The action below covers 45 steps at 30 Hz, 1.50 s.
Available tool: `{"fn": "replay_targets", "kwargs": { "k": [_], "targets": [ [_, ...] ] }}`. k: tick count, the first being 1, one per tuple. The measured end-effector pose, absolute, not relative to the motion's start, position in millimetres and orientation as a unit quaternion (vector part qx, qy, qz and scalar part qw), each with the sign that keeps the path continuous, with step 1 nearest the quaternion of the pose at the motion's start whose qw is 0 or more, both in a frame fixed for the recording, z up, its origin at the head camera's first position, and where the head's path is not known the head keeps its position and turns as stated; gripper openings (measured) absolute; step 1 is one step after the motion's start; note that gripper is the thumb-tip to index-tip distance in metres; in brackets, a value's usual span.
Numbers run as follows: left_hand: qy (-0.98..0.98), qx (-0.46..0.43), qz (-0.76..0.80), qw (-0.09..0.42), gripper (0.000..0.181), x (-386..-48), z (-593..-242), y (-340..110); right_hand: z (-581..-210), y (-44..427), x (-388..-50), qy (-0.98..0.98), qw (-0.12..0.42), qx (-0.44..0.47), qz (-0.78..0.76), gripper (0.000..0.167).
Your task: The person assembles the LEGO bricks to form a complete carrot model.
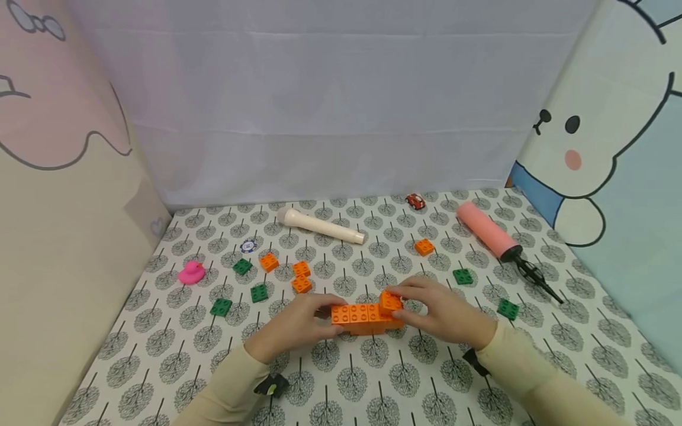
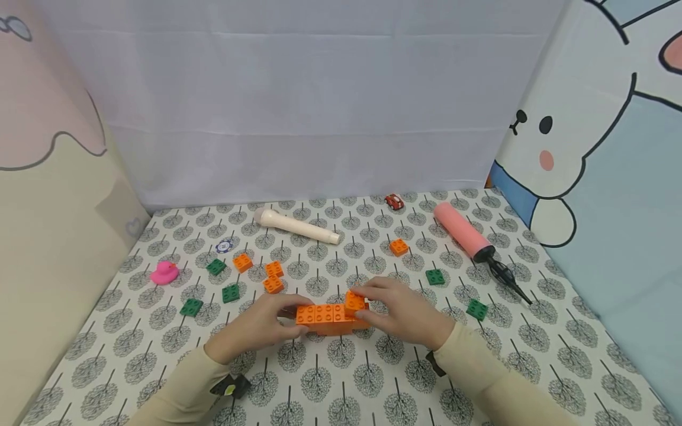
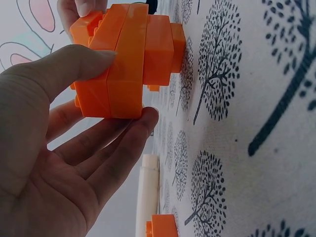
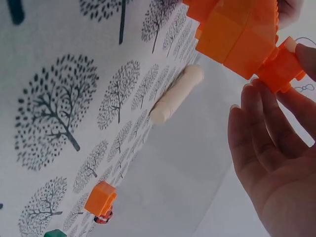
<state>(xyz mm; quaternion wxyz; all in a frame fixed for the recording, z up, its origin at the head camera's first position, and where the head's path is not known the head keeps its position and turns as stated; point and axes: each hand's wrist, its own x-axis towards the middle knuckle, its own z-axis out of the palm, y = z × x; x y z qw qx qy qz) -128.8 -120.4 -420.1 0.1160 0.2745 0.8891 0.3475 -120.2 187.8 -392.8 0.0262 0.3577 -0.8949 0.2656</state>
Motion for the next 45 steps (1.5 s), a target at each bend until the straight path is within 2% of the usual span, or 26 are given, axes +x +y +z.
{"fn": "replay_targets", "kwargs": {
  "k": [12,30,38,45],
  "targets": [
    [0.885,0.266,0.358,0.133,0.046,-129,-421,-119,-396,186,-120,-0.888,0.017,0.372,0.27,0.044],
    [0.888,0.266,0.352,0.132,0.044,-130,-422,-121,-397,180,-124,-0.888,-0.02,0.357,0.289,0.045],
    [0.883,0.278,0.355,0.131,0.042,-129,-419,-120,-401,181,-124,-0.891,-0.018,0.347,0.293,0.045],
    [0.885,0.302,0.326,0.141,0.053,-129,-414,-131,-401,181,-123,-0.891,-0.02,0.348,0.29,0.047]
  ]
}}
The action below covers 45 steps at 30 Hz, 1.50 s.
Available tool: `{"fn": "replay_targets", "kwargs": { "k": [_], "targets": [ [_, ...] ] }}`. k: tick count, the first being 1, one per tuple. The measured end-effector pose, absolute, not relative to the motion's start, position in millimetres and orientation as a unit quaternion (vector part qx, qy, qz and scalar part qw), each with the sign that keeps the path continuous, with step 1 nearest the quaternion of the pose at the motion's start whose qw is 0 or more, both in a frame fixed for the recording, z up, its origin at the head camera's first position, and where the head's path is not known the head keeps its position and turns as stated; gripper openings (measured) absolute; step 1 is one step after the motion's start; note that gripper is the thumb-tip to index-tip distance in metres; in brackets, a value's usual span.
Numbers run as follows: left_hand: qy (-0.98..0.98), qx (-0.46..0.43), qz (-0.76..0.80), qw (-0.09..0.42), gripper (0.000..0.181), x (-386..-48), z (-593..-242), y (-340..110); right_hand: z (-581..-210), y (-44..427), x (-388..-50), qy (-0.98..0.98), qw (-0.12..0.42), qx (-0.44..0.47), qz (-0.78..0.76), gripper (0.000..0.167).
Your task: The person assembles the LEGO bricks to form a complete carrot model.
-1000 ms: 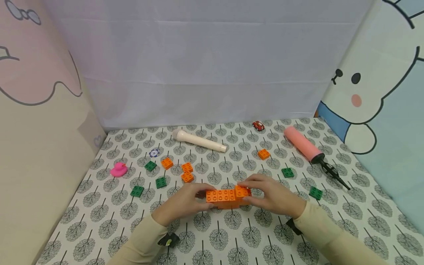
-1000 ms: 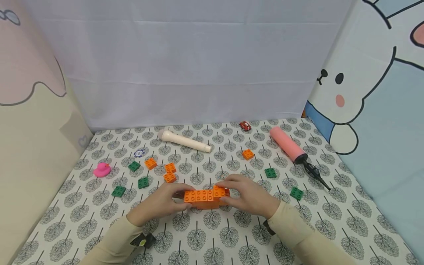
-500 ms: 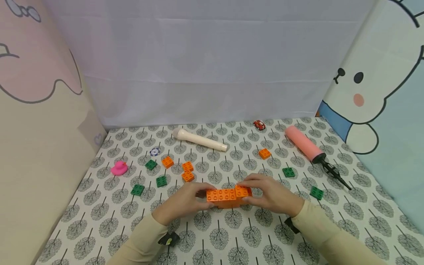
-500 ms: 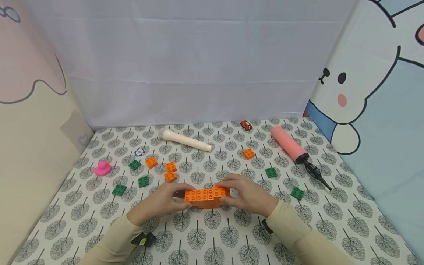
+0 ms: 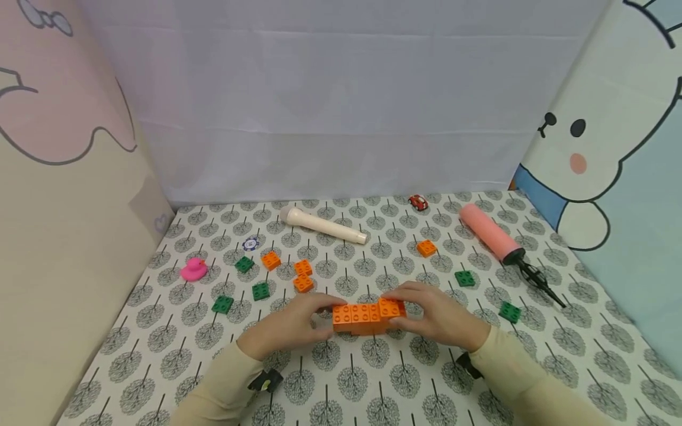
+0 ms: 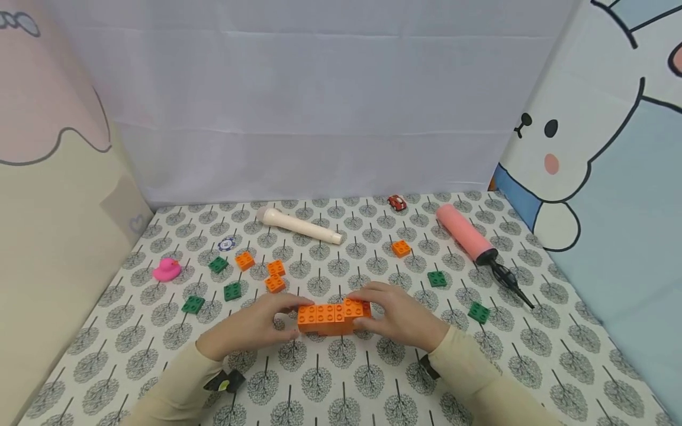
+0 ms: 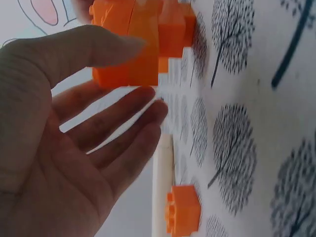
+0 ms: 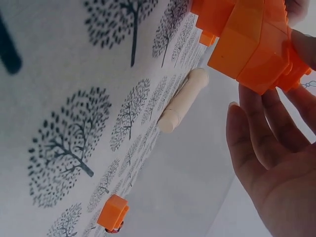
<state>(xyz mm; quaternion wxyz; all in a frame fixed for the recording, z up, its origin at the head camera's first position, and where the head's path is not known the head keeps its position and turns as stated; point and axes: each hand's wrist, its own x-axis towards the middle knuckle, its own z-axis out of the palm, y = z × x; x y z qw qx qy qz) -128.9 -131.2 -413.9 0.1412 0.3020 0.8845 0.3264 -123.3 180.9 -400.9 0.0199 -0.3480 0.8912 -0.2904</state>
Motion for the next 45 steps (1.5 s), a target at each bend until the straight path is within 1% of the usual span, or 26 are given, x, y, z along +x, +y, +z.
{"fn": "replay_targets", "kwargs": {
  "k": [3,6,10,14,16,20,27,33,36,39,41,43,45],
  "targets": [
    [0.895,0.297,0.311,0.121,0.054,-131,-412,-140,-400,182,-122,0.892,0.026,-0.345,-0.292,0.048],
    [0.916,0.258,0.3,0.065,0.046,-135,-412,-145,-399,182,-122,0.893,0.029,-0.343,-0.289,0.048],
    [0.945,0.188,0.266,-0.012,0.042,-142,-417,-148,-399,182,-122,0.893,0.025,-0.347,-0.284,0.048],
    [0.958,0.133,0.25,-0.047,0.043,-150,-423,-150,-400,182,-123,0.892,0.027,-0.348,-0.287,0.048],
    [0.96,0.116,0.252,-0.049,0.041,-153,-426,-151,-401,182,-123,0.89,0.027,-0.35,-0.29,0.048],
    [0.961,0.097,0.257,-0.037,0.038,-157,-430,-151,-403,182,-124,0.888,0.024,-0.355,-0.293,0.048],
    [0.964,0.077,0.253,-0.009,0.042,-162,-432,-150,-403,183,-124,0.889,0.025,-0.35,-0.295,0.052],
    [0.957,0.091,0.274,-0.005,0.043,-157,-427,-148,-402,184,-123,0.89,0.034,-0.342,-0.299,0.053],
    [0.943,0.116,0.311,0.0,0.045,-151,-418,-142,-403,184,-124,0.891,0.037,-0.338,-0.3,0.054],
    [0.921,0.168,0.352,-0.012,0.044,-143,-407,-132,-404,185,-124,0.891,0.035,-0.335,-0.303,0.055],
    [0.902,0.222,0.37,-0.034,0.042,-138,-403,-124,-405,185,-123,0.891,0.033,-0.335,-0.305,0.055],
    [0.886,0.266,0.376,-0.052,0.04,-134,-400,-117,-405,185,-123,0.89,0.031,-0.335,-0.308,0.055],
    [0.877,0.298,0.373,-0.058,0.039,-130,-398,-110,-406,185,-123,0.889,0.03,-0.335,-0.312,0.055]
  ]
}}
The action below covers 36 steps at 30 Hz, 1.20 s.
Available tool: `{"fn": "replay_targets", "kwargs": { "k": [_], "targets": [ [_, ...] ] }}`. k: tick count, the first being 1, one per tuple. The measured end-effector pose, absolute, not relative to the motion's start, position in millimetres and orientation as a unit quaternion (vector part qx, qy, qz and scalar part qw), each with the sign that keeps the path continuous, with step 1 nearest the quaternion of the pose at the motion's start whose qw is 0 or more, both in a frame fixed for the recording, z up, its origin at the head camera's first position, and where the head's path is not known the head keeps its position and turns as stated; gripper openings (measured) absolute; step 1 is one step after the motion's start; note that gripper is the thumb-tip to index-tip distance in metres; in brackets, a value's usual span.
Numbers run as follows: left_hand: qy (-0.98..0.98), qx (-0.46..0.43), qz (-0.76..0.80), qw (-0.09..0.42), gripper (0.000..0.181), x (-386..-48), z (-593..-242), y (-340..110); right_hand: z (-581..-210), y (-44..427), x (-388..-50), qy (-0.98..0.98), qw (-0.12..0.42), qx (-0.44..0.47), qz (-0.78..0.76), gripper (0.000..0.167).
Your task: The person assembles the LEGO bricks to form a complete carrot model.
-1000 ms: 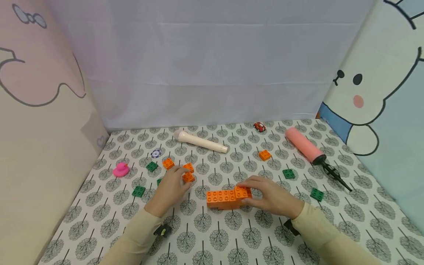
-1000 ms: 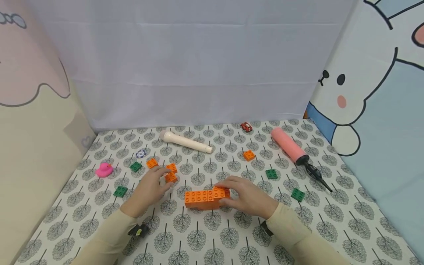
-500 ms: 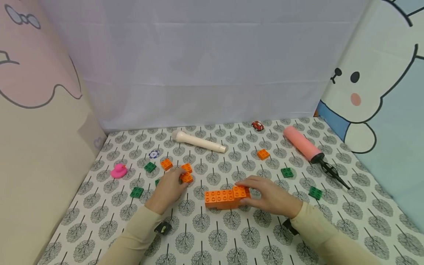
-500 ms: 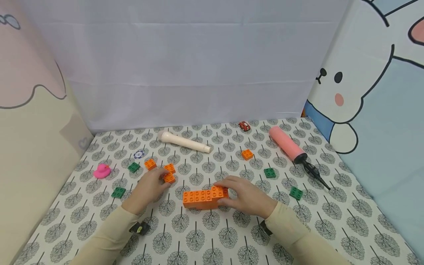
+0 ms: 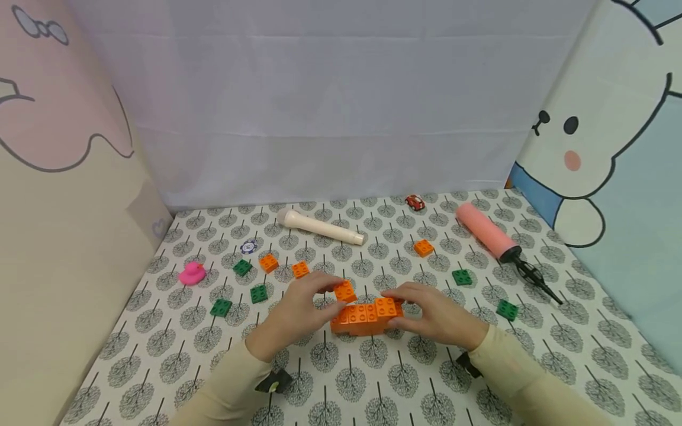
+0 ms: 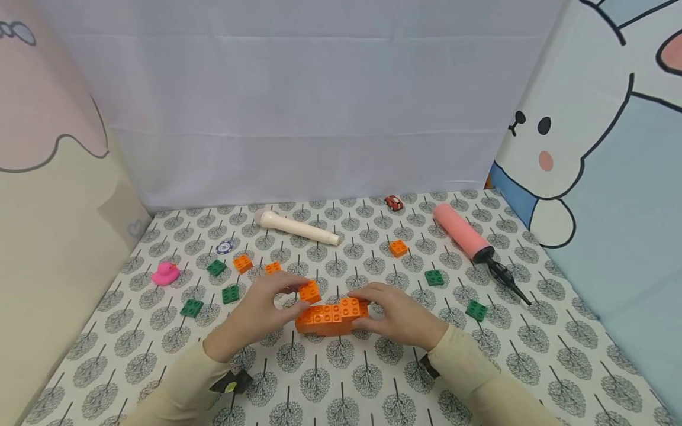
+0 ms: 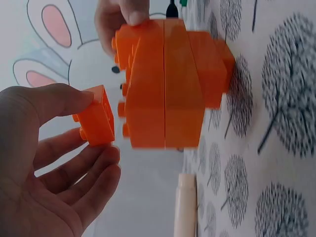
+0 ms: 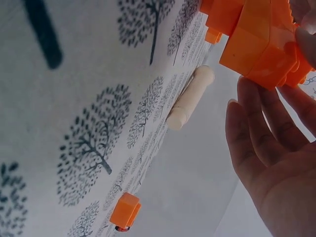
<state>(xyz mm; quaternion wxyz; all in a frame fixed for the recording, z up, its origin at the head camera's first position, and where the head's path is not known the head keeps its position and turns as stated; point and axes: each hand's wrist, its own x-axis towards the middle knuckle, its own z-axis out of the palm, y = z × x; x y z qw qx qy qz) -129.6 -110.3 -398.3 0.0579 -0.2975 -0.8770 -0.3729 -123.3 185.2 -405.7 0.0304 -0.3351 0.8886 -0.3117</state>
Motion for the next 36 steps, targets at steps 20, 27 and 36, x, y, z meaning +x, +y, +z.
{"fn": "replay_targets", "kwargs": {
  "k": [20,27,36],
  "targets": [
    [-0.87,-0.33,-0.367,-0.014,0.039,-119,-402,-82,-411,187,-124,0.897,0.04,-0.321,-0.301,0.057],
    [-0.874,-0.321,-0.365,-0.021,0.04,-121,-404,-83,-411,187,-124,0.895,0.038,-0.322,-0.304,0.059],
    [-0.876,-0.33,-0.351,-0.017,0.038,-122,-401,-82,-412,187,-125,0.891,0.036,-0.33,-0.31,0.058]
  ]
}}
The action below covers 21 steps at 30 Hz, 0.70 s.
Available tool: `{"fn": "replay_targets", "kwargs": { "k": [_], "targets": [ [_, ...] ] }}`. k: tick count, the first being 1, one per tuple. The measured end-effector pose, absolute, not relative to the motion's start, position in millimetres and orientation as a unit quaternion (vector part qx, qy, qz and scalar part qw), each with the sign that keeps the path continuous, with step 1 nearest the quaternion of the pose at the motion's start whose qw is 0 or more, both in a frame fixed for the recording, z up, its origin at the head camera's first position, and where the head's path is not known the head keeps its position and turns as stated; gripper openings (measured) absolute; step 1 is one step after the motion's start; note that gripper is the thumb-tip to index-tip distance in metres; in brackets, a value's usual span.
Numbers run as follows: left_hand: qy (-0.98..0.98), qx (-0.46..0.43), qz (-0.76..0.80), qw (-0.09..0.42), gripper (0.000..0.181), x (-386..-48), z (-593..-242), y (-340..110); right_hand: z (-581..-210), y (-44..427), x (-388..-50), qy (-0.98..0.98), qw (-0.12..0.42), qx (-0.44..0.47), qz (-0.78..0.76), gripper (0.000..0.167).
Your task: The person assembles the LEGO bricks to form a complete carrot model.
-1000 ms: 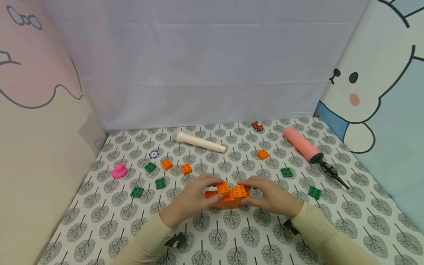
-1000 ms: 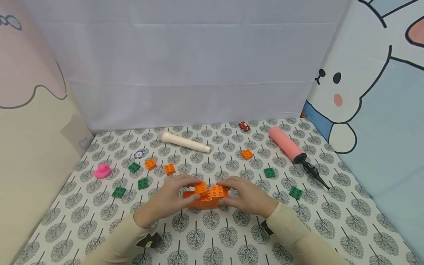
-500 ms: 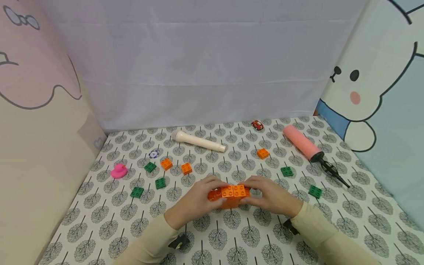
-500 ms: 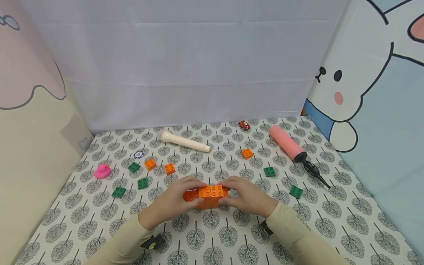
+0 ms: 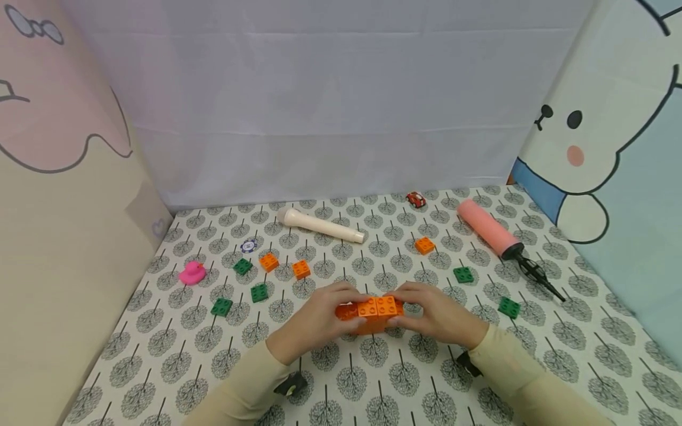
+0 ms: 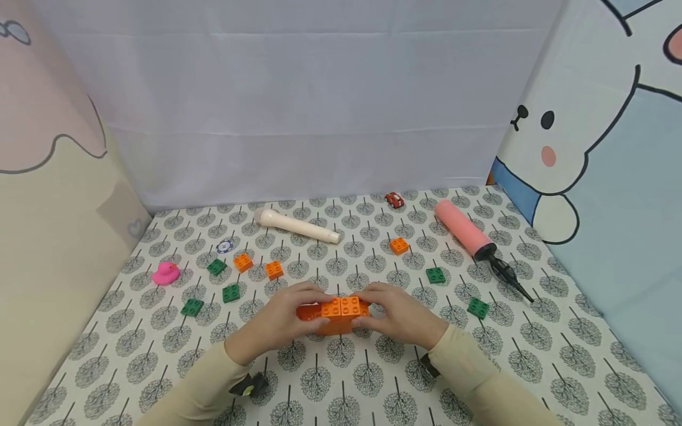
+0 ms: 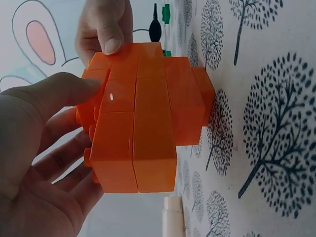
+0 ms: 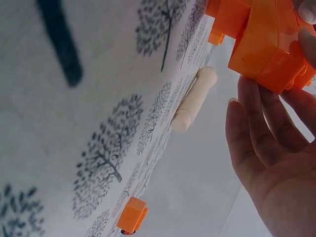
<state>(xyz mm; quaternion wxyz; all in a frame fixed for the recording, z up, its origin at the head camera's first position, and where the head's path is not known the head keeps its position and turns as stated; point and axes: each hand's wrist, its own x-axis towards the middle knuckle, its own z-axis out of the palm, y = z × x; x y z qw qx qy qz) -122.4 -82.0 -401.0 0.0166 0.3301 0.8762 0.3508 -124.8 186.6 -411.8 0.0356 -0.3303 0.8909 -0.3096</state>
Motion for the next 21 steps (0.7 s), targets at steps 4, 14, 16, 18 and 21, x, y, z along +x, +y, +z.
{"fn": "replay_targets", "kwargs": {
  "k": [4,14,16,18,21],
  "targets": [
    [0.882,0.335,0.332,0.017,0.039,-122,-397,-81,-411,187,-125,0.888,0.034,-0.333,-0.314,0.057],
    [0.883,0.334,0.326,0.05,0.05,-125,-401,-97,-411,186,-124,0.891,0.044,-0.329,-0.31,0.058],
    [0.889,0.313,0.33,0.047,0.054,-129,-402,-107,-411,186,-124,0.892,0.043,-0.33,-0.305,0.059],
    [0.907,0.278,0.316,0.029,0.056,-136,-402,-119,-410,185,-125,0.894,0.04,-0.33,-0.3,0.059],
    [0.938,0.217,0.271,0.001,0.057,-150,-405,-137,-409,185,-124,0.896,0.041,-0.329,-0.297,0.058]
  ]
}}
